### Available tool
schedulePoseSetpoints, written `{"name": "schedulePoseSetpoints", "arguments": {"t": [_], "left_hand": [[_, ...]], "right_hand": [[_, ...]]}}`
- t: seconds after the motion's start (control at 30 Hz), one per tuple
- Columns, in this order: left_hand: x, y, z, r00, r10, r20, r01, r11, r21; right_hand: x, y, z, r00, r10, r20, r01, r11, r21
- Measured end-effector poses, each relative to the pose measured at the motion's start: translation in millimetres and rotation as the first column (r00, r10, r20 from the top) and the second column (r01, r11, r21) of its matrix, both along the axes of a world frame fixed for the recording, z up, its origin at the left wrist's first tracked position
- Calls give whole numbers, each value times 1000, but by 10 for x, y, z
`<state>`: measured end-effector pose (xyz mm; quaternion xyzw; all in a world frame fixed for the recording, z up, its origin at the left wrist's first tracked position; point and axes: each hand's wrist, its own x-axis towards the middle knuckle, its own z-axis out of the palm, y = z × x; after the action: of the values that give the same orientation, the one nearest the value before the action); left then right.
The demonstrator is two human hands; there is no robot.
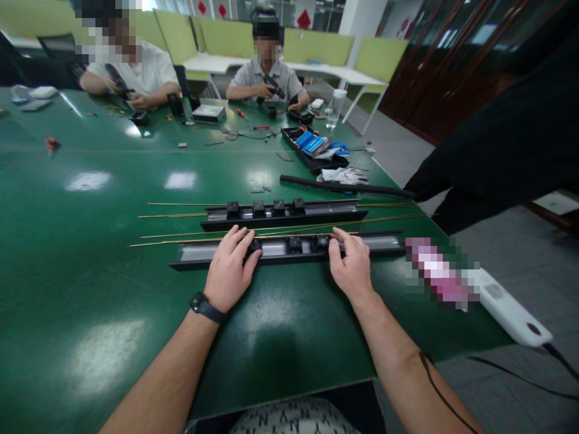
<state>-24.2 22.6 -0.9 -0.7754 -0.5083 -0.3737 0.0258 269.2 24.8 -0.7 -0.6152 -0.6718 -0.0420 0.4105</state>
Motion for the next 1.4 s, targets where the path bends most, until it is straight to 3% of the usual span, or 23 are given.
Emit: {"name": "schedulePoseSetpoints", "arguments": {"t": [0.7,1.0,1.4], "left_hand": [[-10,4,0,1000,4,-16,-3,1000,17],[-4,1,7,1000,7,-22,-7,1000,23],[-9,3,8,1000,6,-11,-6,1000,14]], "right_hand": [[42,25,-38,997,-77,-1,77,997,14],[18,2,-27,1000,-2,19,1,1000,10],[39,20,-33,999,-51,15,51,998,22]]}}
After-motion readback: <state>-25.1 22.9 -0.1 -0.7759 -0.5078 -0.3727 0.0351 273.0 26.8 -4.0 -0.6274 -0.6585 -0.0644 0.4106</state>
